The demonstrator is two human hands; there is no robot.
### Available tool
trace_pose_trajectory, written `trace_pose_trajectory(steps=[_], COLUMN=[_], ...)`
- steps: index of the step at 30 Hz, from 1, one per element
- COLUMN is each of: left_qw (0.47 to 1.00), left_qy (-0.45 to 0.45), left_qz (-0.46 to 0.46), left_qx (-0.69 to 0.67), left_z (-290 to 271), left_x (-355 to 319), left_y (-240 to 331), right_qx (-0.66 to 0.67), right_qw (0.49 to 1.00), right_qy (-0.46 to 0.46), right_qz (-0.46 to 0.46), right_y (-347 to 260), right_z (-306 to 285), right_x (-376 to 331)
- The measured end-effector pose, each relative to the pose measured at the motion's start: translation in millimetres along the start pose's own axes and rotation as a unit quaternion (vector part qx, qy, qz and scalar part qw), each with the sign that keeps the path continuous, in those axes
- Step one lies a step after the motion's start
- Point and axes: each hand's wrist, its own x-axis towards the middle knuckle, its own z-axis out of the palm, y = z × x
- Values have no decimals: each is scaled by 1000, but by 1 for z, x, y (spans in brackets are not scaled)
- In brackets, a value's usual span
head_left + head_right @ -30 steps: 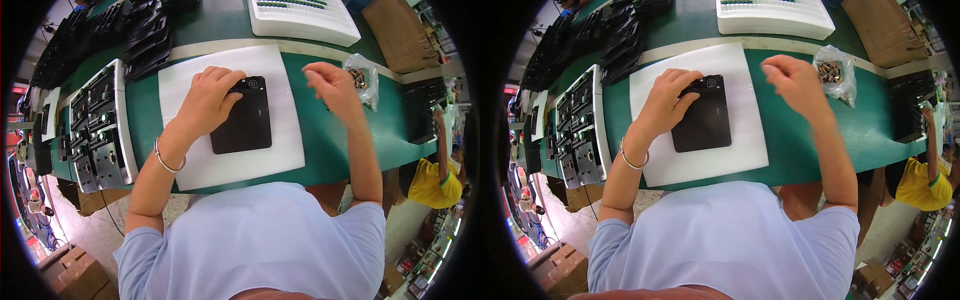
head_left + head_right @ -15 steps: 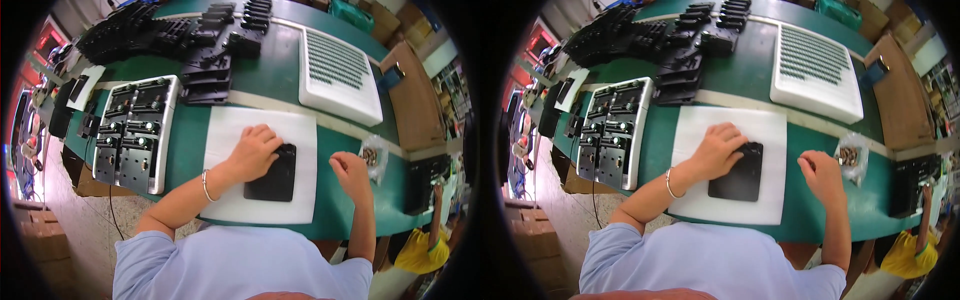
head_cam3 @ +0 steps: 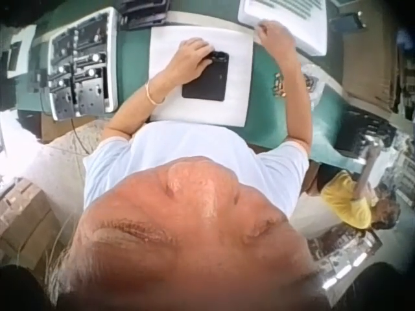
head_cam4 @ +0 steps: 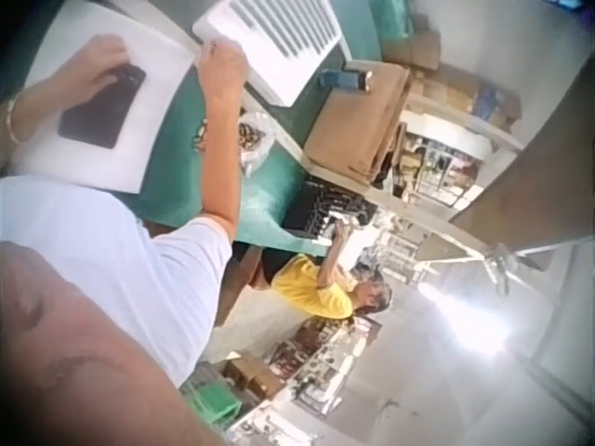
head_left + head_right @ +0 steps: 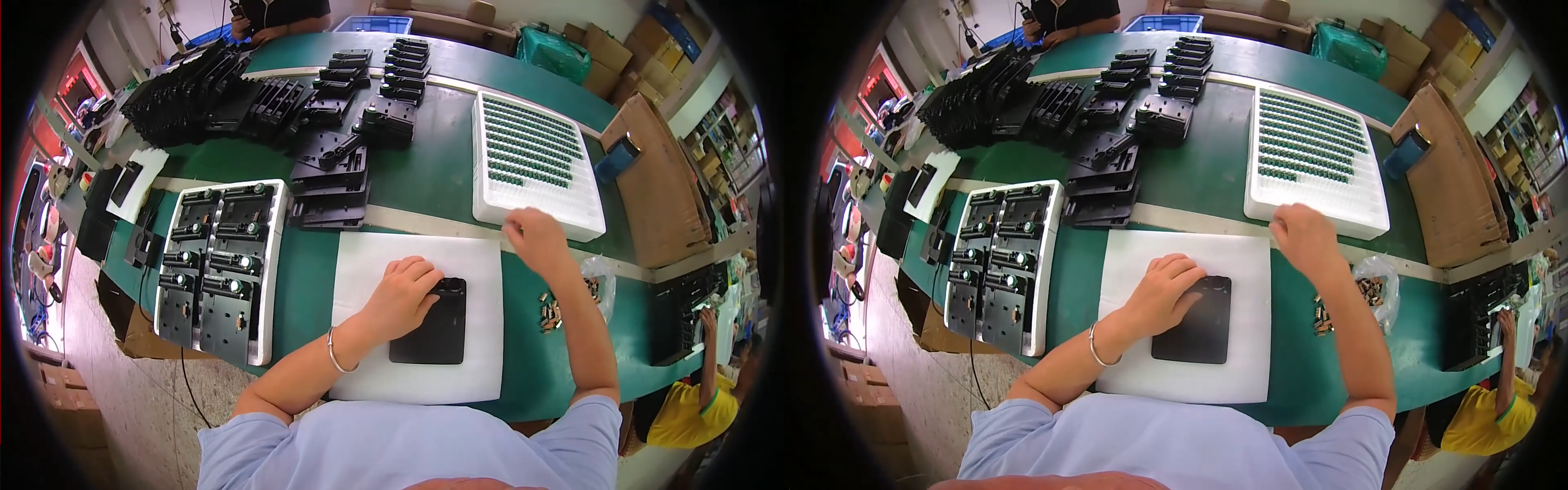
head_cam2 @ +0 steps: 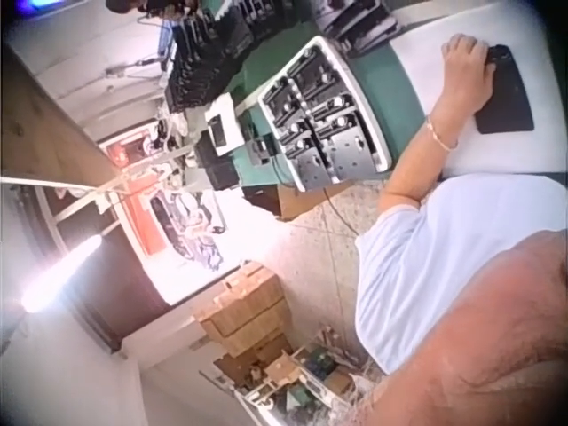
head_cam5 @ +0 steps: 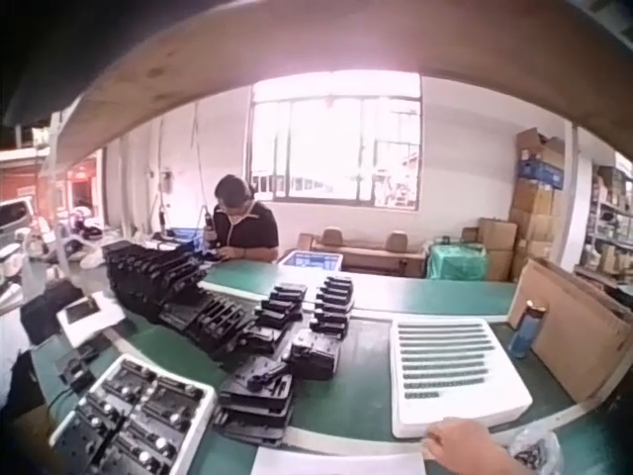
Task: The person assembles small electronic components by hand, fitting lenses and dials into plastic housings at a factory workbench.
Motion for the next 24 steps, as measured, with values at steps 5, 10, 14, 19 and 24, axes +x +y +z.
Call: trace_pose_trajectory(steps=[5,10,14,19,24], left_qw=[1000,1000,1000,1000,1000], left_qy=[1,-4,-5,-1,5], left_qz=[0,1,-2,5,11], left_qx=[-10,-7,-12,-11,-5], left_z=[-3,-8,-9,-8,-6], left_x=[2,7,8,7,5], left_y=[4,1,1,-1,-2], right_qx=[27,1,-34,-58,-39], right_qw=[999,994,989,975,966], right_qy=[38,-6,-77,-71,-101], right_qz=[15,111,119,202,233], right_y=[39,69,74,72,66], right_z=[-19,-43,-28,-8,-13], right_x=[39,65,83,96,98])
